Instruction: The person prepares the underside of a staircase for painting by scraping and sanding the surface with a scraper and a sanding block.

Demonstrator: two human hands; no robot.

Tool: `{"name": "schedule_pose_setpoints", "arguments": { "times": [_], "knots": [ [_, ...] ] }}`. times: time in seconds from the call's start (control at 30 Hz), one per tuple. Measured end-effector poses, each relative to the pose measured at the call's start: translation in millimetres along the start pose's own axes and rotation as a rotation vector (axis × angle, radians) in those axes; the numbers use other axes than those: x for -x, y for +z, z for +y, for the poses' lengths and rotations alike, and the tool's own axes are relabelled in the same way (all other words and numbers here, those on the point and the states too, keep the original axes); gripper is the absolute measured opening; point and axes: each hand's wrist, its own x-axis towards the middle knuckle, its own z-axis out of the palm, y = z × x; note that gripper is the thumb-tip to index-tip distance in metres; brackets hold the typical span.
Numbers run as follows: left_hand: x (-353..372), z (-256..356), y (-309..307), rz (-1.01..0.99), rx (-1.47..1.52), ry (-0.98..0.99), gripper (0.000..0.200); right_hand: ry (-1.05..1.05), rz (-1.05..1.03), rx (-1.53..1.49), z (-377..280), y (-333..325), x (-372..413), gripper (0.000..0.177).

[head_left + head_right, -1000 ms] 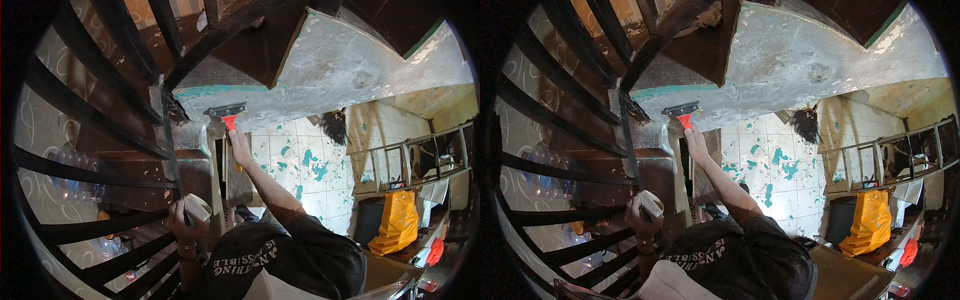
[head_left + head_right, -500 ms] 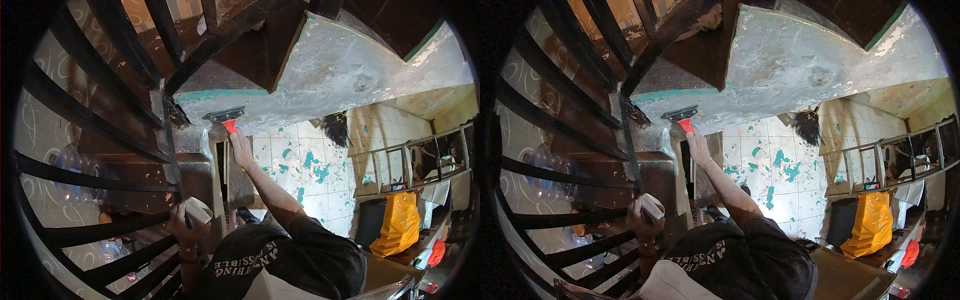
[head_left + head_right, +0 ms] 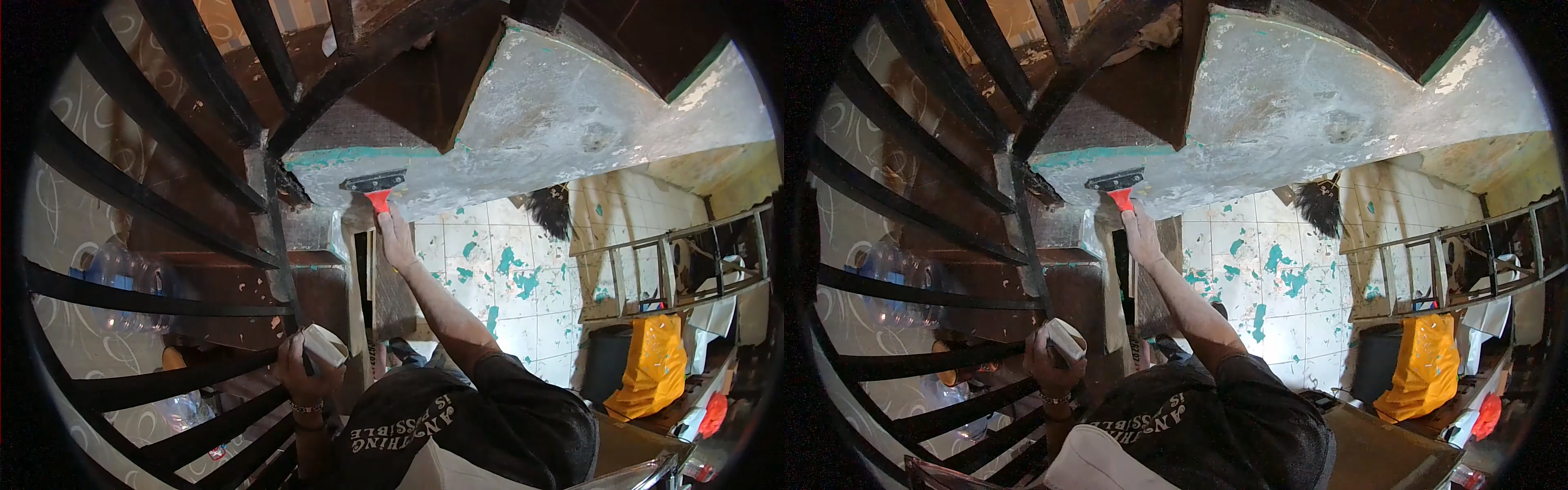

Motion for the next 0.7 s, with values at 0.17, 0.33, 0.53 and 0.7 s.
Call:
{"name": "schedule_pose_setpoints", "arguments": {
  "times": [0.17,0.33,0.53,0.7],
  "knots": [
    [-1.1,4.3,-5.6,-0.048,-0.033,-0.015,0.078,-0.059,-0.007,0.019,5.0,0.0,1.0,0.038],
    [-3.4,5.0,-1.7,-0.004,-0.037,0.016,0.079,-0.020,-0.044,0.071,-4.6,-14.0,30.1,0.032],
    [0.1,4.1,-0.8,0.008,0.029,-0.006,0.078,0.125,-0.038,-0.059,-61.5,-24.3,50.2,0.026],
    [0.2,2.4,0.9,0.006,0.019,0.000,0.078,0.335,-0.068,-0.638,-74.5,-4.8,64.0,0.018]
  ]
}}
